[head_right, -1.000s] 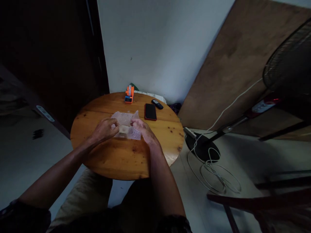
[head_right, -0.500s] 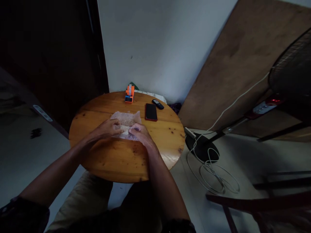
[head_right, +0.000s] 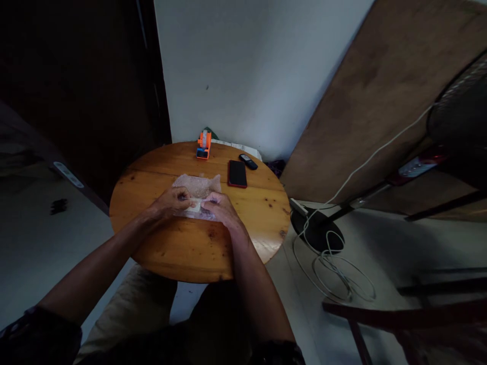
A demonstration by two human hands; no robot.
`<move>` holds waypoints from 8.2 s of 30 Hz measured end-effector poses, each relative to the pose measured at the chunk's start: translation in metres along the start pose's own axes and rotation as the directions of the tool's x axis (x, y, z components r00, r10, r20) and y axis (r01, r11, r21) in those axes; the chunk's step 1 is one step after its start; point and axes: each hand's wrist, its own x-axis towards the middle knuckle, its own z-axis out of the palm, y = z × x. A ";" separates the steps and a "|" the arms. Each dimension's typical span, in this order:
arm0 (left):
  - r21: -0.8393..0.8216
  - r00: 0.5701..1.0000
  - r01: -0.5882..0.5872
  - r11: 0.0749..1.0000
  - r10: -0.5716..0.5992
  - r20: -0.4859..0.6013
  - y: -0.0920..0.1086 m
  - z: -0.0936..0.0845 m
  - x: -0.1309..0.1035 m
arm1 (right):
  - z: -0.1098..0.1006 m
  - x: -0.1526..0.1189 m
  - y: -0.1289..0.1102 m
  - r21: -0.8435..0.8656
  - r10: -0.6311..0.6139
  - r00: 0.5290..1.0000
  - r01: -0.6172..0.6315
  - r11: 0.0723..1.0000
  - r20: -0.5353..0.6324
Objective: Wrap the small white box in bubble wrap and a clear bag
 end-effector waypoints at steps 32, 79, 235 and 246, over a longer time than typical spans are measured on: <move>0.061 0.978 0.018 0.998 -0.031 0.207 0.005 -0.023 0.014 | 0.016 -0.014 -0.019 -0.757 -0.524 0.775 0.566 0.326 0.354; -0.066 0.913 0.376 0.924 -0.357 0.196 0.049 -0.013 -0.009 | 0.023 -0.014 -0.061 -0.853 -0.228 0.903 0.422 0.307 0.365; 0.030 0.903 -0.429 0.903 0.429 0.004 -0.028 0.011 -0.025 | 0.019 -0.022 0.015 -0.592 -0.642 0.723 0.641 0.488 0.255; 0.095 0.995 0.037 0.995 -0.045 0.084 0.008 -0.009 -0.021 | 0.008 0.000 -0.004 -0.022 -0.242 0.954 0.249 0.968 0.177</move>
